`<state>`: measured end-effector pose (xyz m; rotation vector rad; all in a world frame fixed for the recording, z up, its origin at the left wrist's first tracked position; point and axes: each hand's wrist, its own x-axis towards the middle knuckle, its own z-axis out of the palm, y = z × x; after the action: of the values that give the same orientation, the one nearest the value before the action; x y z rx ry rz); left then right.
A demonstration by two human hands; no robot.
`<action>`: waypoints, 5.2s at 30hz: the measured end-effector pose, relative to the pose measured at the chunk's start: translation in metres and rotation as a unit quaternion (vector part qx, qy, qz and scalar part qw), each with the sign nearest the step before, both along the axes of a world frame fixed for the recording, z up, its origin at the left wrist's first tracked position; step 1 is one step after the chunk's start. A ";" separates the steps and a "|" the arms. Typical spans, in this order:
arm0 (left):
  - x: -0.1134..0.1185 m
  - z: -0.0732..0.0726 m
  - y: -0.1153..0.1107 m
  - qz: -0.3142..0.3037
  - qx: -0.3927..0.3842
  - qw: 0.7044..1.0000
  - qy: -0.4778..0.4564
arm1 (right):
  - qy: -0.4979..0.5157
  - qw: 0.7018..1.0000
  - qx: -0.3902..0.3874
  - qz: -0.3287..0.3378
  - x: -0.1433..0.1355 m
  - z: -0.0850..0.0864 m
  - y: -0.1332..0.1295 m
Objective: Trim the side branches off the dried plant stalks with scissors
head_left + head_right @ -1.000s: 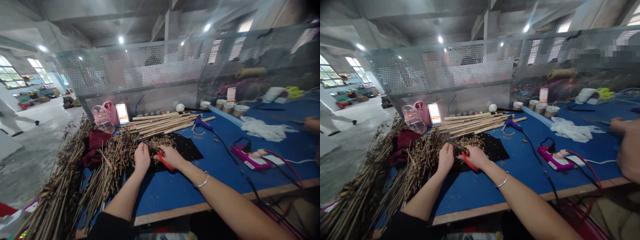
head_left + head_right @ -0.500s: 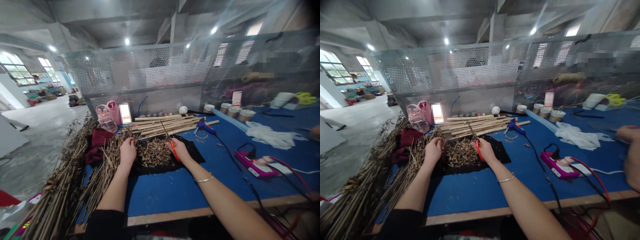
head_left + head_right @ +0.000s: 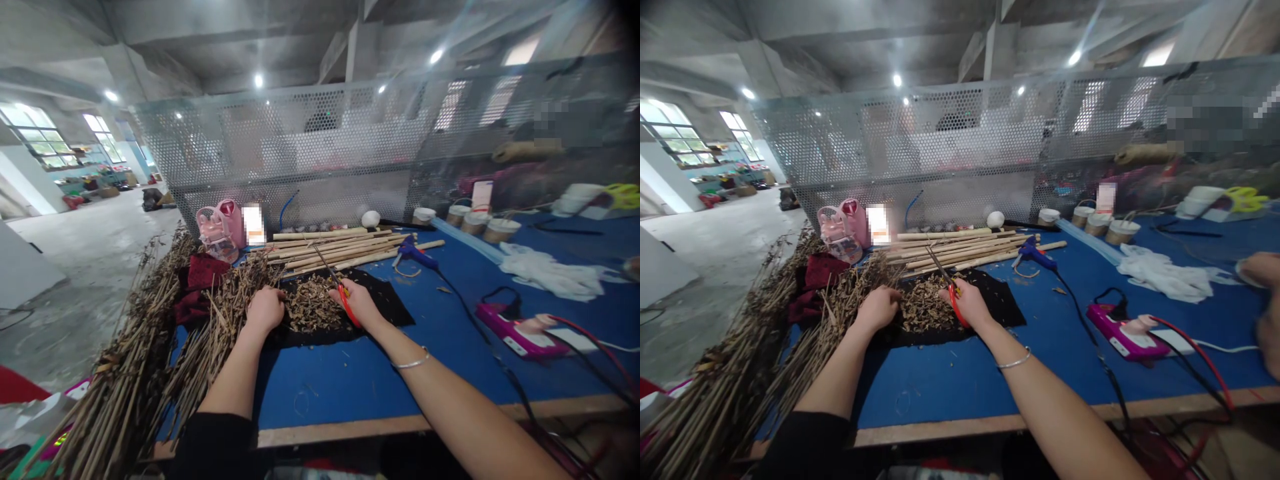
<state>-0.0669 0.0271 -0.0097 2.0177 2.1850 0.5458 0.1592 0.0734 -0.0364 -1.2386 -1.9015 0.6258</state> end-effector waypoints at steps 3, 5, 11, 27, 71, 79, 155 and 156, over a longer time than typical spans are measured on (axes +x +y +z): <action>0.001 0.001 -0.002 -0.002 0.002 1.000 -0.003 | -0.002 1.000 -0.007 0.002 0.000 -0.002 0.001; 0.001 0.001 -0.002 -0.003 0.008 1.000 -0.009 | -0.005 1.000 -0.011 0.002 0.000 -0.001 0.001; 0.000 0.005 -0.002 0.010 0.066 0.998 -0.019 | -0.016 1.000 -0.006 0.000 -0.001 0.001 -0.001; 0.016 0.017 -0.008 -0.012 0.285 0.955 -0.078 | 0.031 0.999 0.003 -0.034 -0.003 0.006 -0.005; 0.041 0.012 -0.016 -0.076 0.266 0.947 -0.161 | 0.163 0.986 -0.024 -0.007 0.001 0.015 -0.007; 0.045 0.007 -0.016 -0.192 0.208 0.945 -0.165 | 0.294 0.954 -0.065 -0.001 -0.006 0.020 -0.010; 0.058 0.002 -0.006 0.004 0.078 0.696 -0.714 | 0.335 0.930 -0.128 0.075 -0.032 0.019 -0.025; 0.057 0.004 -0.005 0.007 0.077 0.693 -0.717 | 0.327 0.932 -0.134 0.079 -0.031 0.019 -0.024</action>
<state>-0.0099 0.0219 -0.0061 0.7999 1.0811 1.5888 0.1283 0.0494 -0.0177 -0.8767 -1.3808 1.2429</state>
